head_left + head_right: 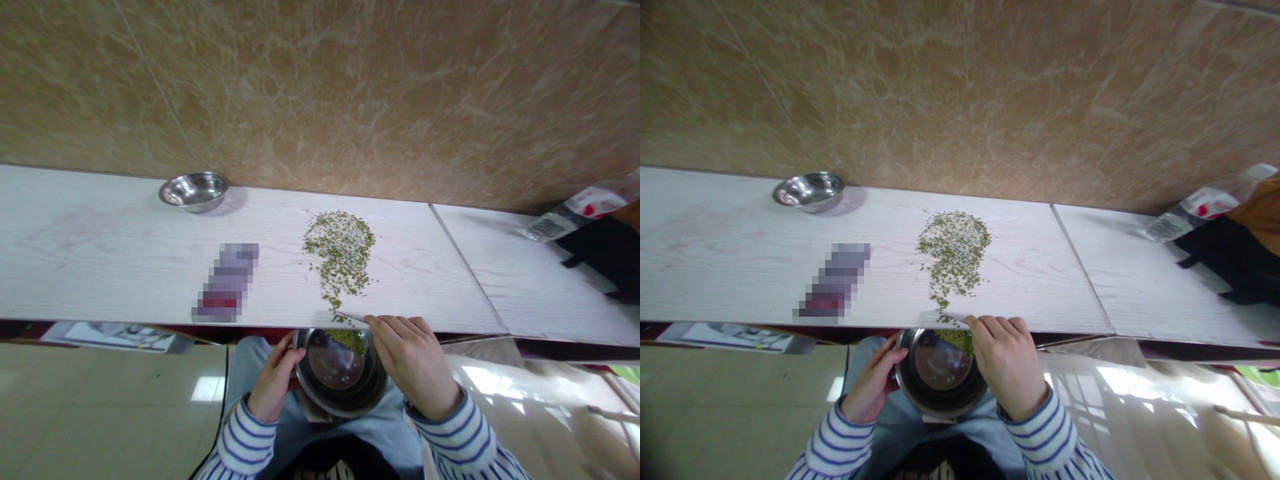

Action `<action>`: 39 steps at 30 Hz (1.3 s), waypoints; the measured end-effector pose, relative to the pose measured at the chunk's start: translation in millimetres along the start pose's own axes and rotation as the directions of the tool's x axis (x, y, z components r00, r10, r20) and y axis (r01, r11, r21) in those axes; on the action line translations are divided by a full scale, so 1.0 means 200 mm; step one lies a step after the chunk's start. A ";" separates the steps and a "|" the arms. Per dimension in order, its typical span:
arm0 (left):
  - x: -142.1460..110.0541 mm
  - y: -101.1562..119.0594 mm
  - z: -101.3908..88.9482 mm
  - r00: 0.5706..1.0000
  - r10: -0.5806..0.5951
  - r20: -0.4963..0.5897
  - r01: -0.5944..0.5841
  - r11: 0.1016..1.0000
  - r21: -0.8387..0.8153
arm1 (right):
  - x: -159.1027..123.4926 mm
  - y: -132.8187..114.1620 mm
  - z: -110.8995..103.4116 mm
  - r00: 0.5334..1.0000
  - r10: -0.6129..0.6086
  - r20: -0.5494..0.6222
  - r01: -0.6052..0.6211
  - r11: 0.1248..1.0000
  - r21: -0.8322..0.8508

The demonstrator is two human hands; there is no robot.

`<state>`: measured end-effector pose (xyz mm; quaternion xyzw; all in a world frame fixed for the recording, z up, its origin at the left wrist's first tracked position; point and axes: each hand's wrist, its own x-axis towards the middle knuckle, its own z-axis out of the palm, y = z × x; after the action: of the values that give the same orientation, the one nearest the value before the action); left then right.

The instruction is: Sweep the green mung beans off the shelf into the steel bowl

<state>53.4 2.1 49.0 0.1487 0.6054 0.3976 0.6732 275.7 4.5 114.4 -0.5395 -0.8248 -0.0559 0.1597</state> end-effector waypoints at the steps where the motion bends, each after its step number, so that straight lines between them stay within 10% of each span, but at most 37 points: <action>1: 0.00 0.00 0.00 1.000 -0.001 0.003 0.001 1.000 0.001 | 0.00 0.00 0.00 1.000 0.000 0.001 0.000 1.000 0.000; 39: 0.01 0.01 -0.01 0.999 0.018 0.027 -0.019 1.000 0.013 | 0.03 0.01 0.00 1.000 0.018 0.002 -0.018 1.000 -0.004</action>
<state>51.2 3.4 49.0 0.1642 0.5975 0.3977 0.6767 274.5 10.3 115.4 -0.5472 -0.8199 -0.0555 0.1586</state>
